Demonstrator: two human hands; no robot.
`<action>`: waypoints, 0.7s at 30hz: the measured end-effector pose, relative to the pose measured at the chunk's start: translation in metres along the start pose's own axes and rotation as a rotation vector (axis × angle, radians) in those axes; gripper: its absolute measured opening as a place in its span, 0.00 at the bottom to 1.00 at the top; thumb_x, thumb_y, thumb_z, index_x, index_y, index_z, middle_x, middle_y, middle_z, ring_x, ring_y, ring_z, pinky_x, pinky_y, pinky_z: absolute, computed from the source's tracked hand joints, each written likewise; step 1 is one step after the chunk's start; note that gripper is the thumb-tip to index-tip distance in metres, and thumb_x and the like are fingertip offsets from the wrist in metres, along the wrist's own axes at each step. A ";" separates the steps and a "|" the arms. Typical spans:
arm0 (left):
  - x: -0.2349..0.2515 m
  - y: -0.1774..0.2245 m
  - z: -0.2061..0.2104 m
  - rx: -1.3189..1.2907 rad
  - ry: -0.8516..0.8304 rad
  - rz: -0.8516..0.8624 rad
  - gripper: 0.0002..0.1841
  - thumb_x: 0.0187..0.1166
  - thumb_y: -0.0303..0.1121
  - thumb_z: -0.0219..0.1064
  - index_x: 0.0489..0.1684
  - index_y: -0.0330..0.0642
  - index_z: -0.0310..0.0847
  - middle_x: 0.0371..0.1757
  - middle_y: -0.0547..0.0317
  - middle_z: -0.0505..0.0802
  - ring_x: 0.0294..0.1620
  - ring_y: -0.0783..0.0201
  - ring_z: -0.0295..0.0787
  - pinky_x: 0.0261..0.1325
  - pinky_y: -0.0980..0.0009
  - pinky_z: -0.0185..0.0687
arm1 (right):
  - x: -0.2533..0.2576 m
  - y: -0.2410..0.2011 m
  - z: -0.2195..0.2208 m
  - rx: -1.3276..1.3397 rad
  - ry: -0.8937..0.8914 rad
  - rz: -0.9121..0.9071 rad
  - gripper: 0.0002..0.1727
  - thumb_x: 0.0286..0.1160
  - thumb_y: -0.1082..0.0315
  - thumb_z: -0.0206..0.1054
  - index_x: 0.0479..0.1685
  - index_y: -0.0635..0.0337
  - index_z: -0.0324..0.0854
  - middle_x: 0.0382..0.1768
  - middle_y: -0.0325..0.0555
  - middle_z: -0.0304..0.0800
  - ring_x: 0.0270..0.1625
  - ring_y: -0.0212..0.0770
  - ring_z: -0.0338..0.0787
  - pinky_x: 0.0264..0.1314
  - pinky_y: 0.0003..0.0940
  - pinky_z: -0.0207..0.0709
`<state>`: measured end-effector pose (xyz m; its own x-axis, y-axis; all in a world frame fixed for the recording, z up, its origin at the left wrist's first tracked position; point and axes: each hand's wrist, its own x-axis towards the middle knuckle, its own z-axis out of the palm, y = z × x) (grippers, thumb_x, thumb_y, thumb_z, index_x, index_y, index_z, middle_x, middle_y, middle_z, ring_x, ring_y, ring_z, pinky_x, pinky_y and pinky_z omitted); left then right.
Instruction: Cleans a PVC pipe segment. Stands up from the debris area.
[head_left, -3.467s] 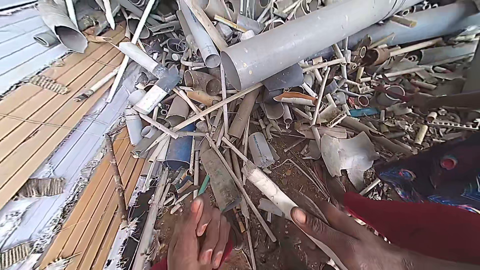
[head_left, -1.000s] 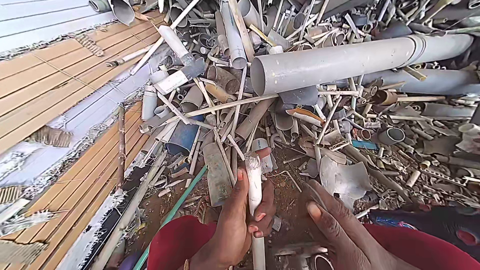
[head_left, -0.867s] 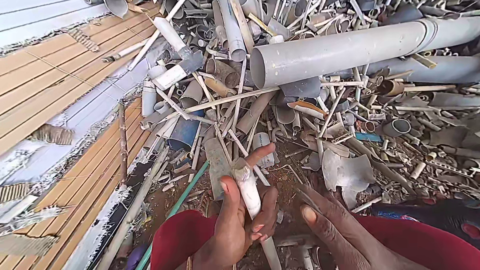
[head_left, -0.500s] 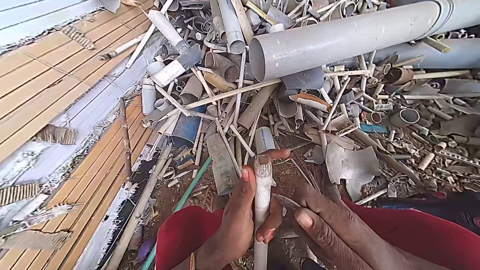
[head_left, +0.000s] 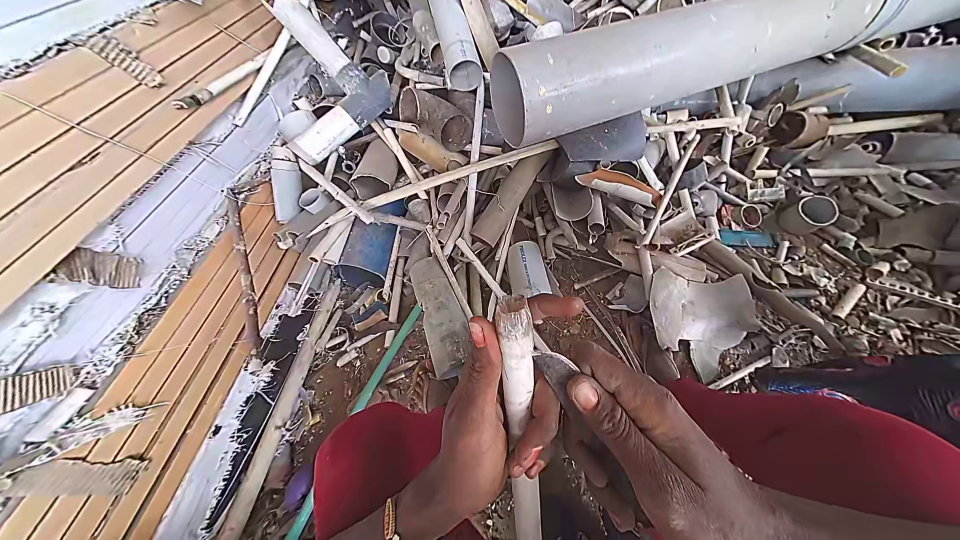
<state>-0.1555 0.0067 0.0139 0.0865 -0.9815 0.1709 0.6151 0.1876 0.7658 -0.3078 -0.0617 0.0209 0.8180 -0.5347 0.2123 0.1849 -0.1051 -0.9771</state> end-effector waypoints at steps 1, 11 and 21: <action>0.000 0.000 0.000 -0.009 0.006 -0.003 0.35 0.81 0.68 0.46 0.71 0.52 0.76 0.14 0.73 0.80 0.11 0.83 0.76 0.14 0.85 0.73 | 0.001 0.000 0.000 0.008 -0.002 0.005 0.17 0.97 0.53 0.44 0.44 0.54 0.69 0.22 0.30 0.71 0.17 0.19 0.74 0.15 0.15 0.72; 0.004 -0.006 -0.004 0.239 0.046 0.034 0.45 0.83 0.70 0.30 0.68 0.42 0.80 0.49 0.63 0.95 0.16 0.87 0.73 0.18 0.89 0.70 | 0.002 -0.003 0.002 0.200 -0.052 0.133 0.15 0.97 0.56 0.41 0.44 0.49 0.70 0.31 0.27 0.81 0.16 0.15 0.73 0.13 0.12 0.72; -0.007 -0.043 0.013 0.606 0.337 0.220 0.31 0.90 0.61 0.36 0.53 0.46 0.79 0.39 0.77 0.90 0.37 0.87 0.85 0.43 0.87 0.83 | 0.005 -0.001 0.015 0.179 0.240 0.054 0.15 0.95 0.59 0.45 0.47 0.54 0.75 0.17 0.26 0.68 0.12 0.20 0.68 0.09 0.18 0.67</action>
<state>-0.1926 0.0065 -0.0120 0.4552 -0.8590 0.2345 0.0220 0.2742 0.9614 -0.2953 -0.0516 0.0232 0.6813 -0.7203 0.1300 0.2551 0.0671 -0.9646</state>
